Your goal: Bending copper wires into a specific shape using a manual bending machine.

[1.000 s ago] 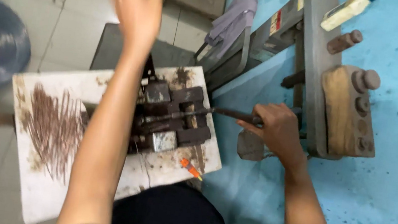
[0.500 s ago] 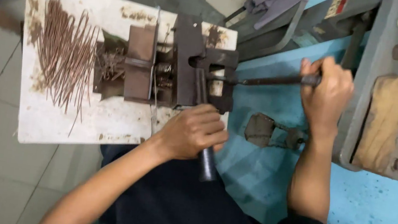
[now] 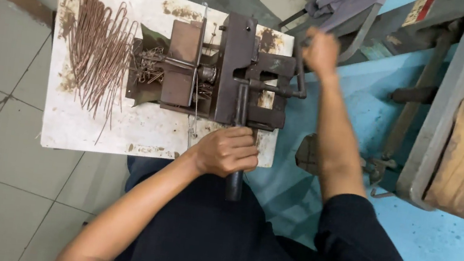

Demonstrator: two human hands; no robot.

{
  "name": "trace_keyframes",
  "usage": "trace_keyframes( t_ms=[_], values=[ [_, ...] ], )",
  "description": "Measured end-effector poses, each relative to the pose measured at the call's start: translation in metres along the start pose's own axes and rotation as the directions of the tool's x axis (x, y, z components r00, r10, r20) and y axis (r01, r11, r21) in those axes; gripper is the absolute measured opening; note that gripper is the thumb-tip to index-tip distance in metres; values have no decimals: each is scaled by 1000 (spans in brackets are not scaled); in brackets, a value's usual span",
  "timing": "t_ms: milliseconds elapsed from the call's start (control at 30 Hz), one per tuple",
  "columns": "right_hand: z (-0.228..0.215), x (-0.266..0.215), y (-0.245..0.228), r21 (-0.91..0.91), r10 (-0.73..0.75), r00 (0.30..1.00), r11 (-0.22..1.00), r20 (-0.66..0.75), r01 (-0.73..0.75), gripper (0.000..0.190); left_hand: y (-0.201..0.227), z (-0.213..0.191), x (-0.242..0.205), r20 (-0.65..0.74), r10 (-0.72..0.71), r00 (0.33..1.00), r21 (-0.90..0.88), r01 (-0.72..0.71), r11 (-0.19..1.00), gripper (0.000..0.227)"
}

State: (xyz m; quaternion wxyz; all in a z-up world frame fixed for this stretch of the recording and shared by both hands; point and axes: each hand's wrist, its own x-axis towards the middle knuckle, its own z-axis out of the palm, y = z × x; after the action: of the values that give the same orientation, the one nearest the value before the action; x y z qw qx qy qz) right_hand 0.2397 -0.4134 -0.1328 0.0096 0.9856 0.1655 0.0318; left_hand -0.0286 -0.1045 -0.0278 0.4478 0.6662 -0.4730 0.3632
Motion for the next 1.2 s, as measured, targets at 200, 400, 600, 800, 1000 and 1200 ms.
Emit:
trace_keyframes(
  t_ms=[200,400,600,800,1000,1200],
  values=[
    [92,-143,-24,76,149,942,981,300,-179,20,-2,22,-9,-181,53,982,105,-34,994,49],
    [-196,-273,-109,14,89,812,993,576,-119,22,1,37,-35,-160,11,987,36,-5,999,49],
    [-262,-168,-59,-123,69,997,990,-45,-74,26,0,31,-27,-179,34,983,48,-26,999,48],
    [-59,12,27,-179,-2,905,980,-426,-82,25,-3,24,-17,-183,50,982,25,-46,999,48],
    [245,-106,14,-190,25,706,956,-708,-225,31,-2,14,-2,-188,61,980,67,-49,997,49],
    [-131,-274,-118,187,97,838,955,537,-231,25,-1,11,-5,-165,46,985,8,-45,999,46]
  ],
)
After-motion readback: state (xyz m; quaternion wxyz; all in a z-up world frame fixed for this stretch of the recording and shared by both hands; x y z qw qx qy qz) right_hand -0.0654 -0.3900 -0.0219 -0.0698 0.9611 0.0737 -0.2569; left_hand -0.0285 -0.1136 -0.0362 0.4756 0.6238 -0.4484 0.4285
